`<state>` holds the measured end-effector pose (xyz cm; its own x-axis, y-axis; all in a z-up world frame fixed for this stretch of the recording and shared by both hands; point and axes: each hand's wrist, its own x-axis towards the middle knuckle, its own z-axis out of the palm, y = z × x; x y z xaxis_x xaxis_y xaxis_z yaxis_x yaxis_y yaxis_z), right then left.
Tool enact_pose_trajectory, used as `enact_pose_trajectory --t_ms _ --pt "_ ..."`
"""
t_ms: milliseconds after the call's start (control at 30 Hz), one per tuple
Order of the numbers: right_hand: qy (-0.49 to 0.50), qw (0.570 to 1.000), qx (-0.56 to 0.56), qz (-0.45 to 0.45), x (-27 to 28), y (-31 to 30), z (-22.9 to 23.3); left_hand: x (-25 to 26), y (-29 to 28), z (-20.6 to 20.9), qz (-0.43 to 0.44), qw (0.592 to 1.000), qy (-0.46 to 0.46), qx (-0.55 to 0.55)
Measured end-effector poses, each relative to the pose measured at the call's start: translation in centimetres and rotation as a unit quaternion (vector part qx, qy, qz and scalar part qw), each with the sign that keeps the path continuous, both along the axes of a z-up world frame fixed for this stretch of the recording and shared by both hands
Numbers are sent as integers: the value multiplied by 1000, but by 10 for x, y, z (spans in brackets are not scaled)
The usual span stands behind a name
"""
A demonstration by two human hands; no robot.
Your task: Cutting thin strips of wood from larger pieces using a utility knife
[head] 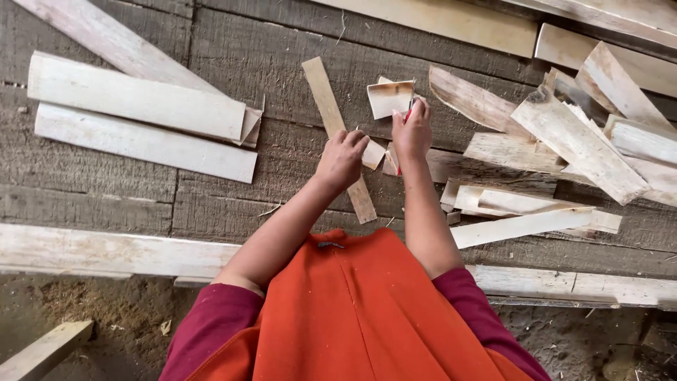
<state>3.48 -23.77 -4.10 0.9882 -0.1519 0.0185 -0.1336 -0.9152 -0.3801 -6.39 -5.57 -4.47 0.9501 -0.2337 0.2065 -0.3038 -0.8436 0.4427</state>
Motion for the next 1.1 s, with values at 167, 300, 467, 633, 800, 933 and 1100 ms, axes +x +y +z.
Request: enact_pose_trajectory --t_ms 167,300,467,633,800,933,1100 --pt "54 998 21 7 10 1 33 41 -14 25 25 999 47 -1" --pt "155 988 8 16 25 6 66 80 -19 13 79 996 20 -25" --pt "237 971 2 -3 41 -28 13 108 -20 21 74 995 65 -30" --pt "326 935 77 -118 28 -34 25 109 -14 1 91 986 86 -110" --pt "287 941 148 -105 28 -26 81 68 -5 -20 106 981 121 -108" --pt "294 923 230 -90 30 -18 92 30 -18 11 -89 990 105 9" --pt "193 914 357 1 22 1 140 31 -20 36 -90 971 176 134"
